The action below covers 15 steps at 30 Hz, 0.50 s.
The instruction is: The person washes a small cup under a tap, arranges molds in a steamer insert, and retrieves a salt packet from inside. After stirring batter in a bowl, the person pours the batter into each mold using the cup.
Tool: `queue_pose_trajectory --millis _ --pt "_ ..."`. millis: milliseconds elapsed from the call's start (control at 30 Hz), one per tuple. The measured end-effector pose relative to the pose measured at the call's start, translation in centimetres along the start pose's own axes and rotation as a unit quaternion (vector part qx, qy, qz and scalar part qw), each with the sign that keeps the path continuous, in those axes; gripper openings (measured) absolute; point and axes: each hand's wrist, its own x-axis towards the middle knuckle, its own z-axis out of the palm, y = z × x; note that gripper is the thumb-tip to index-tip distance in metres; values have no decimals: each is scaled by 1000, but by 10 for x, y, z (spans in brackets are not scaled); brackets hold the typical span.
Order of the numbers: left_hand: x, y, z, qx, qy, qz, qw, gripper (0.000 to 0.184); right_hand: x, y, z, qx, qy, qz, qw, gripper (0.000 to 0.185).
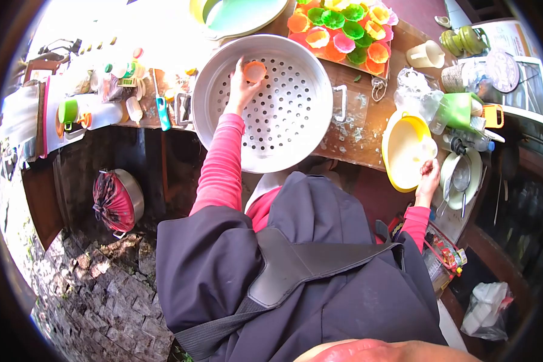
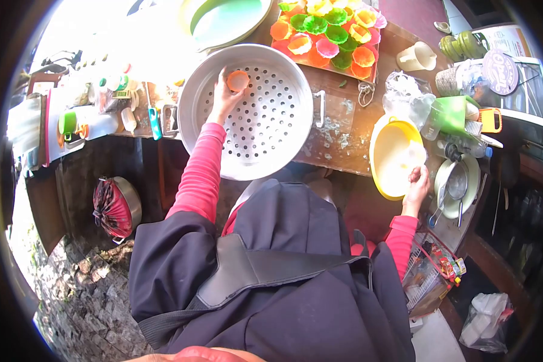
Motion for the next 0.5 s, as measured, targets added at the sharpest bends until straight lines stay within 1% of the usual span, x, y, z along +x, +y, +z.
queue_pose_trajectory --millis 133,200,300,433,500 --pt "-2 -8 5 -26 27 24 999 86 -5 -1 0 -7 13 4 1000 24" --pt "-3 -7 5 -25 38 28 999 89 -5 -2 0 -8 14 2 1000 24" --pt "-4 -7 5 -45 33 25 998 91 -5 -1 -2 -11 14 0 1000 24" --pt "-1 -13 9 -57 31 33 997 91 -2 1 -4 -12 27 8 1000 24" --pt "0 -13 11 -53 35 21 998 89 0 1 -4 -11 24 8 1000 23"
